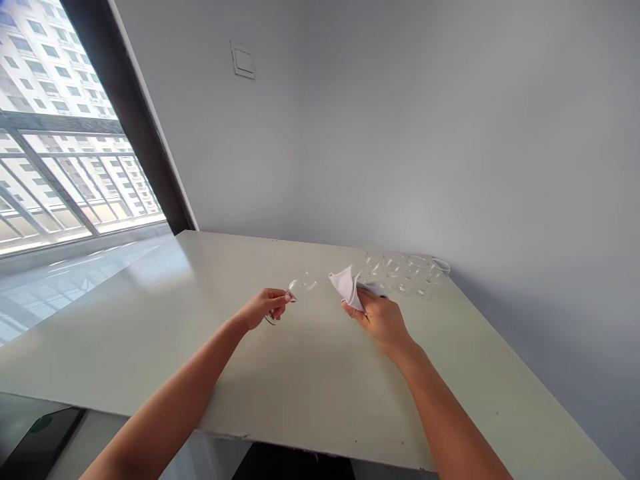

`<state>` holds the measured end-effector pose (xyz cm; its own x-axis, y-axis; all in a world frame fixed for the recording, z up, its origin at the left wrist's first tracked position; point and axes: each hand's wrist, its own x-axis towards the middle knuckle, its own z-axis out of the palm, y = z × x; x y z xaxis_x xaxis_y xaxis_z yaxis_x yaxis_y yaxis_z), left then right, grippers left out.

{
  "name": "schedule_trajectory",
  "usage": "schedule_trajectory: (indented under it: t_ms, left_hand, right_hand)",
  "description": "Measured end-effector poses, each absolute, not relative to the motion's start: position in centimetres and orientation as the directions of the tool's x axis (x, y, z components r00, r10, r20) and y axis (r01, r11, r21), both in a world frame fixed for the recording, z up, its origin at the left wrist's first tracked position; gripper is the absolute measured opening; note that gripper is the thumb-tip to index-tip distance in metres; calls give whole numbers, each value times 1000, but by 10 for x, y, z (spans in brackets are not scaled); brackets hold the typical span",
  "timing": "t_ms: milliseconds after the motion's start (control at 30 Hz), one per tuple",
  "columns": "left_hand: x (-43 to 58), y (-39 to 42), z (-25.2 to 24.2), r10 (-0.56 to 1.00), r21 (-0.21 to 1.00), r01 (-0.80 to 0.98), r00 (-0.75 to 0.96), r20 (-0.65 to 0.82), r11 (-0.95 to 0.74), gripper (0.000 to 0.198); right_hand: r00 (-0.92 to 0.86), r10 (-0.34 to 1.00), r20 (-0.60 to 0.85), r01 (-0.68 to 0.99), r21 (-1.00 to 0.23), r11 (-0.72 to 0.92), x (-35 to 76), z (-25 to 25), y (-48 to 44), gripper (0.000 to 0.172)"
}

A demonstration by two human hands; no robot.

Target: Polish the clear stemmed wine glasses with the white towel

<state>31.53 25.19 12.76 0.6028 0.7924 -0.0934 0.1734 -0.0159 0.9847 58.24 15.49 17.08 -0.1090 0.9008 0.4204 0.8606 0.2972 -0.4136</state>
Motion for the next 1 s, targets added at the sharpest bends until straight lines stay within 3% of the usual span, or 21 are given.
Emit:
schedule_trajectory:
  t_ms: [67, 133, 267, 367, 433, 500, 567, 633, 700, 767, 867, 1000]
  left_hand:
    - [321, 250, 124, 839, 969, 240, 539, -78, -64, 33]
    - [328, 244, 121, 857, 928, 346, 510, -66, -134, 28]
    - [339, 231, 113, 864, 731, 556, 496, 92, -397, 22]
    - [342, 226, 108, 797, 498, 627, 522, 303, -600, 22]
    - [342, 225, 107, 743, 409, 621, 544, 390, -669, 18]
    - [341, 226, 107, 734, 413, 608, 528, 428, -678, 15]
    - [342, 227, 108, 780, 481, 615, 463, 421, -625, 21]
    - [342, 227, 109, 837, 554, 629, 383, 391, -546, 22]
    - [344, 226, 108, 866, 592, 634, 327, 377, -497, 22]
    - [345, 225, 106, 870, 600, 634, 289, 400, -487, 20]
    - [348, 224, 102, 845, 575, 638, 252, 472, -512, 16]
    - [352, 219, 100, 767, 491, 646, 243, 594, -584, 16]
  right_hand:
    - [-229, 840, 491, 908, -204, 367, 573, 169, 153, 43]
    - [-387, 795, 468, 881, -68, 468, 554, 166, 154, 44]
    - [-442, 791, 423, 875, 7, 485, 514, 159, 165, 35]
    - [-337, 864, 373, 890, -174, 422, 508, 159, 184, 30]
    - [-262, 926, 272, 821, -441, 362, 517, 161, 197, 29]
    - [-214, 968, 128, 613, -754, 235, 528, 161, 210, 34]
    - [-147, 989, 15, 276, -959, 56, 534, 153, 218, 38]
    - [-11, 999, -45, -83, -995, -46, 529, 140, 222, 34]
    - [121, 988, -92, -376, -926, -41, 516, 125, 222, 32]
    - [158, 981, -109, -562, -827, -1, 498, 114, 218, 37]
    - [139, 989, -51, -655, -754, 54, 475, 104, 208, 42]
    - [123, 992, -14, -588, -807, 62, 456, 94, 191, 37]
